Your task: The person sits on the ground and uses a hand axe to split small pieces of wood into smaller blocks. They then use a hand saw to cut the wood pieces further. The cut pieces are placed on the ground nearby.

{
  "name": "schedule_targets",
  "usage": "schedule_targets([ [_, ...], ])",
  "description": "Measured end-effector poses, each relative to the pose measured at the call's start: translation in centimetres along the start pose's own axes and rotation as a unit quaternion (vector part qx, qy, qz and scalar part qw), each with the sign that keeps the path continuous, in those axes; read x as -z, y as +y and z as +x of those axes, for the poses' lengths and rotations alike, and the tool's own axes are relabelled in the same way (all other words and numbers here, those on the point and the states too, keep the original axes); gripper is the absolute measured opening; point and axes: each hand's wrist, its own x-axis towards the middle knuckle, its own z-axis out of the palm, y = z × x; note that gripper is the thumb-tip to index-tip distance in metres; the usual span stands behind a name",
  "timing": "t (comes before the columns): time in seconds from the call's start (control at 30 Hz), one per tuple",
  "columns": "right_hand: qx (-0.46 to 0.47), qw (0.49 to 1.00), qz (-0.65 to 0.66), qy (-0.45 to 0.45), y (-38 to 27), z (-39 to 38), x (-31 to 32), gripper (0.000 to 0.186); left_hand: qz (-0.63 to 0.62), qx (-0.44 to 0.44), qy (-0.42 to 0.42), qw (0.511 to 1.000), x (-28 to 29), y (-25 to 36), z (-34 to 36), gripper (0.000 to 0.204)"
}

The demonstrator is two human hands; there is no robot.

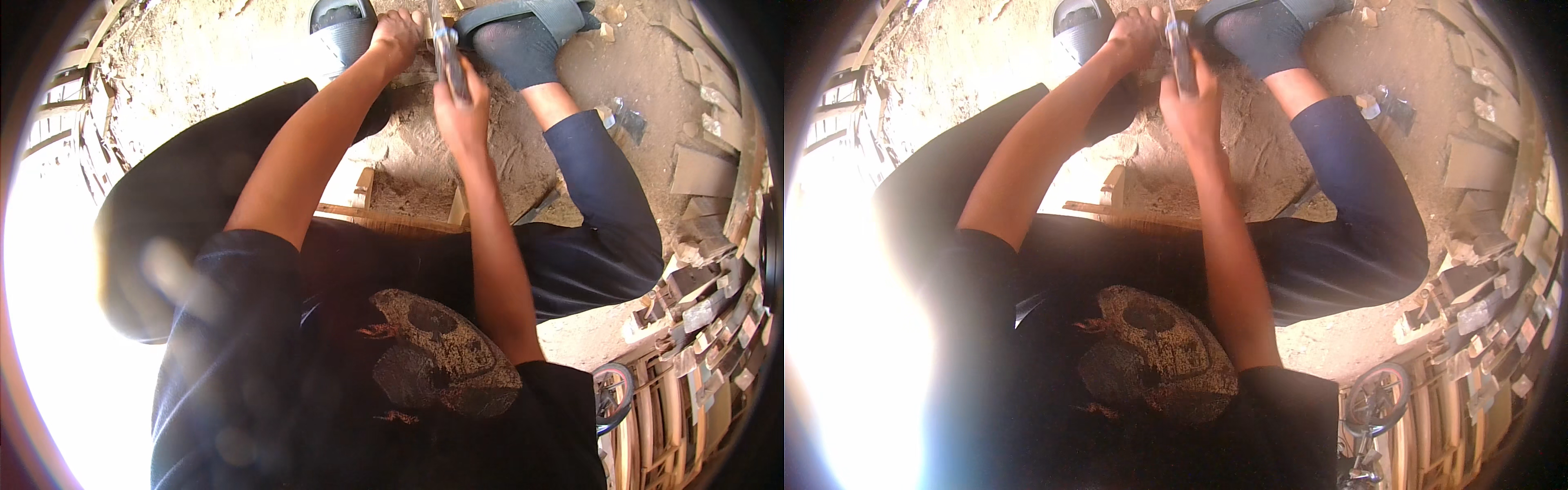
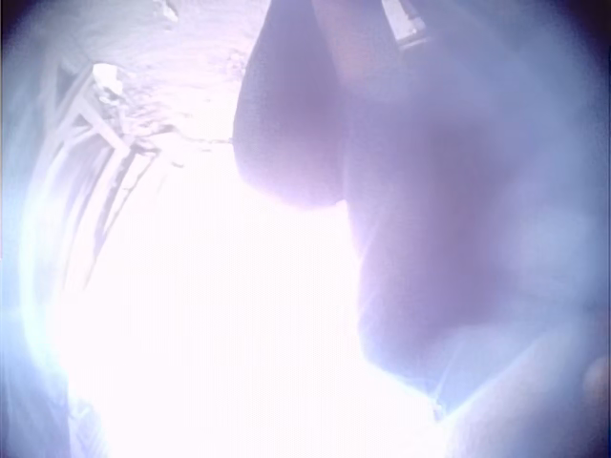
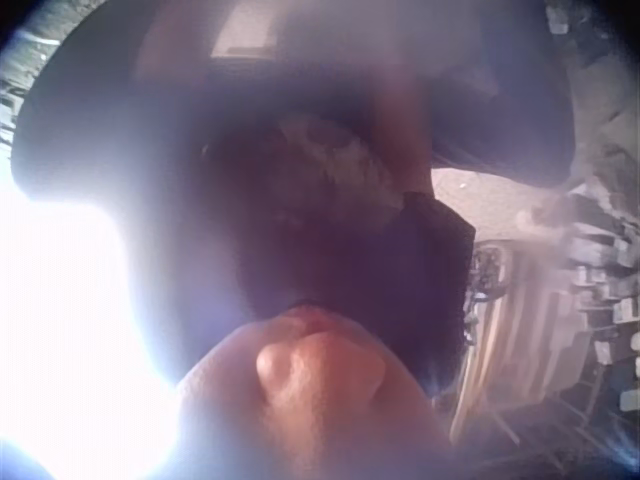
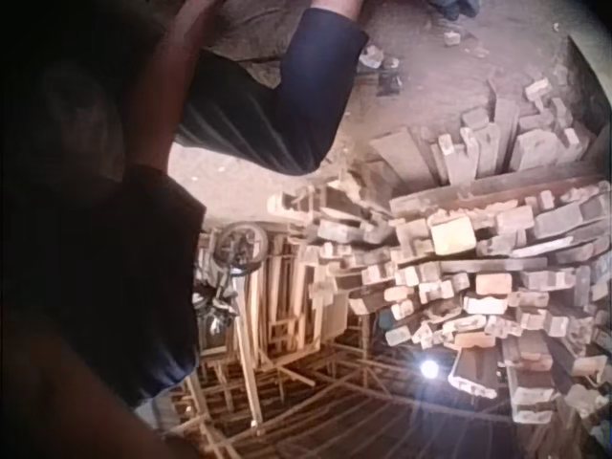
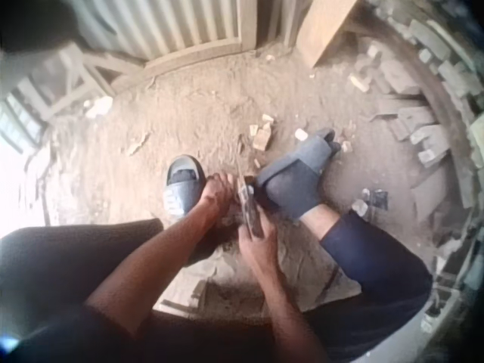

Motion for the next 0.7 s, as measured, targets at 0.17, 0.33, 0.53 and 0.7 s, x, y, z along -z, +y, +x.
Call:
schedule_targets([
  [0.17,0.135,0.990,0.016,0.044,3.1,-4.9,-0.2,0.054,0.011,0.017,-0.010,1.000,-0.3,-0.5,0.1,0.044],
  [0.33,0.058,0.998,-0.027,0.015,1.4,-1.3,0.4,0.045,0.005,0.005,0.004,1.000,-0.1,-0.2,-0.2,0.047],
  [0.53,0.133,0.990,-0.002,0.053,3.7,-5.1,-1.0,0.051,0.024,0.007,-0.015,1.000,-0.2,-0.6,-0.2,0.041],
  [0.7,0.038,0.994,-0.101,0.031,0.6,-2.1,-1.7,0.052,-0.006,0.000,-0.035,0.999,0.9,-0.1,-0.2,0.042],
])
